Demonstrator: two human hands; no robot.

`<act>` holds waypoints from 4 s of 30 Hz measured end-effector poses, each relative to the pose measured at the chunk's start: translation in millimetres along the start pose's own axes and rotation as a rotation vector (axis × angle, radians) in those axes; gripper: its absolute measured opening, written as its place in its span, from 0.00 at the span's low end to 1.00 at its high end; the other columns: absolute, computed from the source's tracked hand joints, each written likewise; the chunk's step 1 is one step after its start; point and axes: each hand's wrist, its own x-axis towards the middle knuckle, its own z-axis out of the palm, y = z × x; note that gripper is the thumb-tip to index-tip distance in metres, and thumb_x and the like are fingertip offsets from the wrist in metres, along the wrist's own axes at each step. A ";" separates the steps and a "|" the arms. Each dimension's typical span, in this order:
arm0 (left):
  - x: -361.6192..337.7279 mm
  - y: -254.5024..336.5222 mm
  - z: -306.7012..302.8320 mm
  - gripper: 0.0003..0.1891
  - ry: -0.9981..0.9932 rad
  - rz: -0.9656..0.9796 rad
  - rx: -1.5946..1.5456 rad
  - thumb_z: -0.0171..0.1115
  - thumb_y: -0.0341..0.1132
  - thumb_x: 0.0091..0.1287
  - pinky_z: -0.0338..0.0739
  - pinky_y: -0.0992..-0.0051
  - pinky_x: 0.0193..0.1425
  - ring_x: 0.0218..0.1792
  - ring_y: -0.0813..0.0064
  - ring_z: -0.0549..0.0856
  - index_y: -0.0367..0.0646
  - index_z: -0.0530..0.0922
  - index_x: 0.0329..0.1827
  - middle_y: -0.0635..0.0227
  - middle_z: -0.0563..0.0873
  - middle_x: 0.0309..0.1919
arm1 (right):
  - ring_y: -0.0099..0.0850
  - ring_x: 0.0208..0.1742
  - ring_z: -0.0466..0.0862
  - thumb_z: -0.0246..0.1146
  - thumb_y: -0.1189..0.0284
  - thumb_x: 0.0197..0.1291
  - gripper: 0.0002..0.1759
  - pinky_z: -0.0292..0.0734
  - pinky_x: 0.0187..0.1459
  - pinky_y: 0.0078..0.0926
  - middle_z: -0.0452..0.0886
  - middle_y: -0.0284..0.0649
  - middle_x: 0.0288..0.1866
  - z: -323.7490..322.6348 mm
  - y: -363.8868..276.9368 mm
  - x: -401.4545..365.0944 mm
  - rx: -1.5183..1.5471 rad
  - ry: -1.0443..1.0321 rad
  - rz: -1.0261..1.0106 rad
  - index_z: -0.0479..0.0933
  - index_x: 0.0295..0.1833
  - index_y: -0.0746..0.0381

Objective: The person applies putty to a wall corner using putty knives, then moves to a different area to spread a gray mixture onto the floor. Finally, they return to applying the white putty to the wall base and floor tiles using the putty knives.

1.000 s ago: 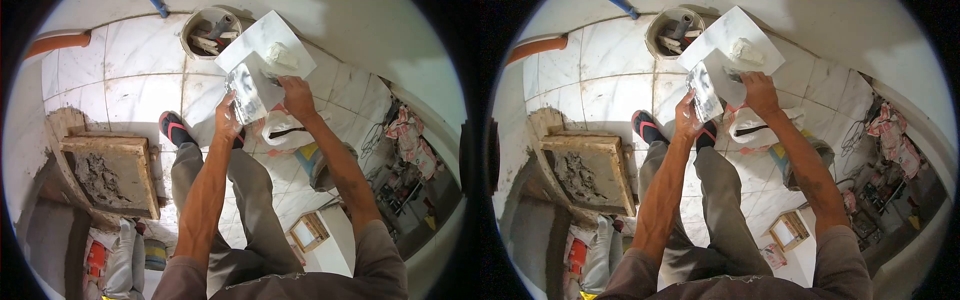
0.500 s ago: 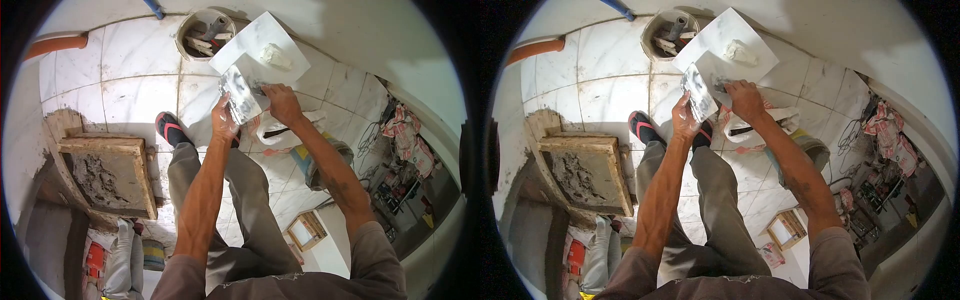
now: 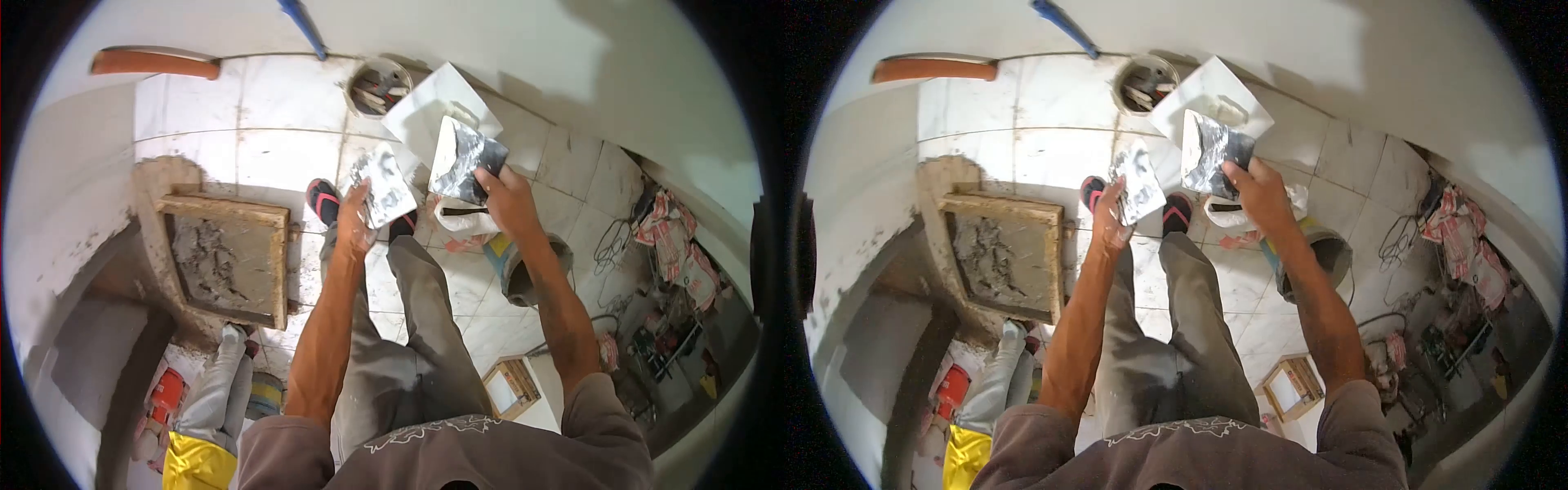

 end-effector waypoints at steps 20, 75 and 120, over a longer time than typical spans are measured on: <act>-360.9 113.3 263.6 0.18 -0.229 0.223 -0.028 0.54 0.31 0.70 0.84 0.73 0.44 0.42 0.74 0.86 0.36 0.69 0.61 0.62 0.83 0.47 | 0.46 0.67 0.72 0.61 0.79 0.54 0.27 0.67 0.67 0.46 0.70 0.49 0.67 -102.0 -285.1 -270.5 -0.667 -0.286 -1.529 0.70 0.63 0.62; -497.9 288.9 182.7 0.22 0.267 1.885 1.178 0.63 0.23 0.57 0.80 0.69 0.30 0.28 0.62 0.84 0.34 0.71 0.56 0.55 0.84 0.42 | 0.17 0.33 0.69 0.53 0.73 0.66 0.13 0.66 0.35 0.16 0.75 0.30 0.36 125.9 -430.2 -349.6 0.221 -0.026 -0.757 0.74 0.52 0.68; -525.3 302.3 126.7 0.15 -0.214 0.554 -0.204 0.50 0.29 0.72 0.87 0.74 0.40 0.36 0.73 0.87 0.30 0.69 0.58 0.58 0.83 0.42 | 0.50 0.67 0.72 0.52 0.92 0.45 0.35 0.66 0.67 0.49 0.70 0.53 0.66 118.6 -461.1 -347.6 -0.570 -0.351 -1.859 0.68 0.64 0.65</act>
